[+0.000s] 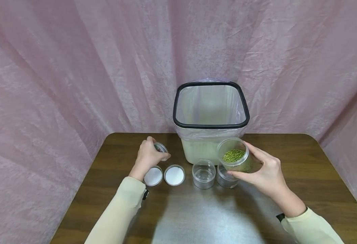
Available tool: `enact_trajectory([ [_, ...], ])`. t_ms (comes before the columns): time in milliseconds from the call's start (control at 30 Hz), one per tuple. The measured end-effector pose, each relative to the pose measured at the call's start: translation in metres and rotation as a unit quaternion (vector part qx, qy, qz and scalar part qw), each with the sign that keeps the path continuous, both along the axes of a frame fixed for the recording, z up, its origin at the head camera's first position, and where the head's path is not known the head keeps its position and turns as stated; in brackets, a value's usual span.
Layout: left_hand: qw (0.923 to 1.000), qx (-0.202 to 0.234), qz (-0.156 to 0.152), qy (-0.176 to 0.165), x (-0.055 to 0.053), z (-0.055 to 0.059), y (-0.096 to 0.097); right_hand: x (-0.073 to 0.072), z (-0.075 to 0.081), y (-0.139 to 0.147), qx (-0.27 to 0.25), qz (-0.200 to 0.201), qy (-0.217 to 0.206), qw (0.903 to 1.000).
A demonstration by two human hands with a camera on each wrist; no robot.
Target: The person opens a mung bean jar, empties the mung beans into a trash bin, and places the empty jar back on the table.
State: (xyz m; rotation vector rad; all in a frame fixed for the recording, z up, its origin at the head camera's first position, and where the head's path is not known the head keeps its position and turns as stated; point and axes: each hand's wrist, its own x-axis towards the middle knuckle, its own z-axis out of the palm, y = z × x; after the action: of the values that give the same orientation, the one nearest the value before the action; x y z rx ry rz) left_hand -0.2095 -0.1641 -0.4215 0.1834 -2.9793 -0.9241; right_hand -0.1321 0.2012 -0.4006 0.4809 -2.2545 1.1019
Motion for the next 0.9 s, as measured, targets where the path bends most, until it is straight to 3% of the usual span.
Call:
enact_trajectory([
  [200, 0.9995, 0.022, 0.004, -0.021, -0.012, -0.023, -0.011, -0.001, -0.001, 0.002, 0.013, 0.003, 0.009, 0.9999],
  [433, 0.9987, 0.036, 0.019, -0.031, -0.015, -0.033, -0.01, -0.001, -0.003, 0.004, 0.017, 0.007, 0.018, 0.9997],
  [900, 0.9947, -0.058, 0.028, -0.08, -0.018, -0.052, -0.016, 0.001, -0.003, 0.007, 0.015, -0.01, 0.008, 0.9998],
])
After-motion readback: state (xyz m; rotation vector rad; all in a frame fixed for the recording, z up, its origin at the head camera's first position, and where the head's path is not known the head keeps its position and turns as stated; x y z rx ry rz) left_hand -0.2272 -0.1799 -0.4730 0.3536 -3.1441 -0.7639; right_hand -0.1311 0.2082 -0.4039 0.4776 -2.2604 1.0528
